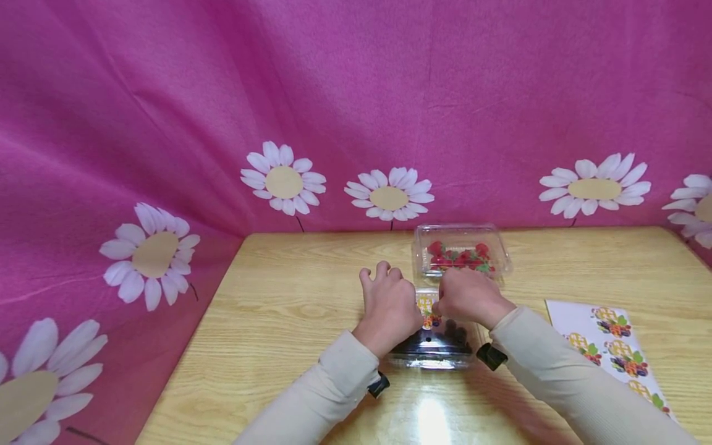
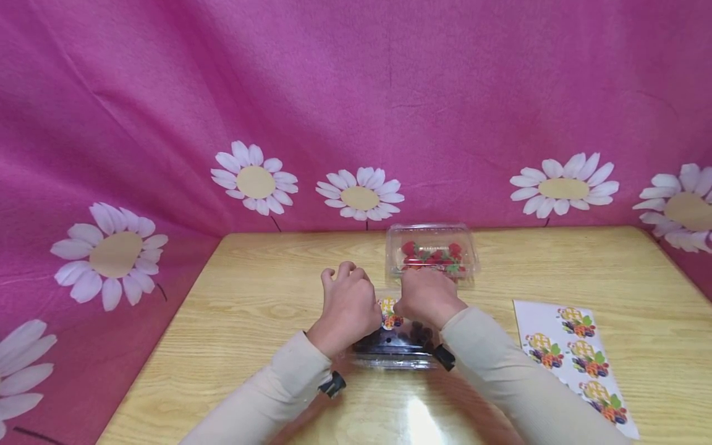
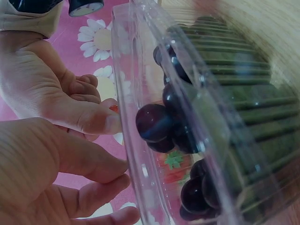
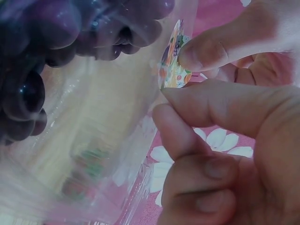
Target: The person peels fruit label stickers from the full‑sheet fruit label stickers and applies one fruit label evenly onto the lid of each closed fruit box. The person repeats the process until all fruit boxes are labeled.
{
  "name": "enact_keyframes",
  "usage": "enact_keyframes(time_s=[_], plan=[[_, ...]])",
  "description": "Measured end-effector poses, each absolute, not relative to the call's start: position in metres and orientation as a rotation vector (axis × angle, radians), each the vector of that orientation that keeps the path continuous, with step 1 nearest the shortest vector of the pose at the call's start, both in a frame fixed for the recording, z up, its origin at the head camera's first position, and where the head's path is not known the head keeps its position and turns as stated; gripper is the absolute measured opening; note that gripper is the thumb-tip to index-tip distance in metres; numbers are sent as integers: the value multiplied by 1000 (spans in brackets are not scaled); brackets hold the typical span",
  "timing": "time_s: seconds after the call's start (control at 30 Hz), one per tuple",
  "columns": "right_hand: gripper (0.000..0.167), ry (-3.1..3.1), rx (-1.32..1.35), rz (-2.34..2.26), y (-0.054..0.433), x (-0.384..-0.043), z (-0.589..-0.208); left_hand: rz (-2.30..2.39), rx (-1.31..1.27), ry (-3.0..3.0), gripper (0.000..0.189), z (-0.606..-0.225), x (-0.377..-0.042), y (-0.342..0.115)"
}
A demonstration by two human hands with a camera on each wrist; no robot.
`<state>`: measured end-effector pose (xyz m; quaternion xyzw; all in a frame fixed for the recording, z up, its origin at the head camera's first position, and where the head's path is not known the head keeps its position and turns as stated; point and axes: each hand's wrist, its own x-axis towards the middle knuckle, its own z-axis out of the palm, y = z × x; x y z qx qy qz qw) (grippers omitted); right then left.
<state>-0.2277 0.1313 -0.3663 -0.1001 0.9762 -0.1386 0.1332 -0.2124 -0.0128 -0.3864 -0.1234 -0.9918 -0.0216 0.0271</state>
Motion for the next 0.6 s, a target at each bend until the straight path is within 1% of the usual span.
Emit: enact_keyframes(time_s=[0.27,0.47,0.6], plan=[[22,2865,-297,-392,131,-226,-369,-68,-367,-3078,38,-387,-212,-12],[32,2893,-310,-384,133,-224,-369,-39,-379,-3041,40,-390,-211,-14],[34,2904,-311,-386,134,-223,-370,-45,-386,-3016,40,-392,-210,-15]])
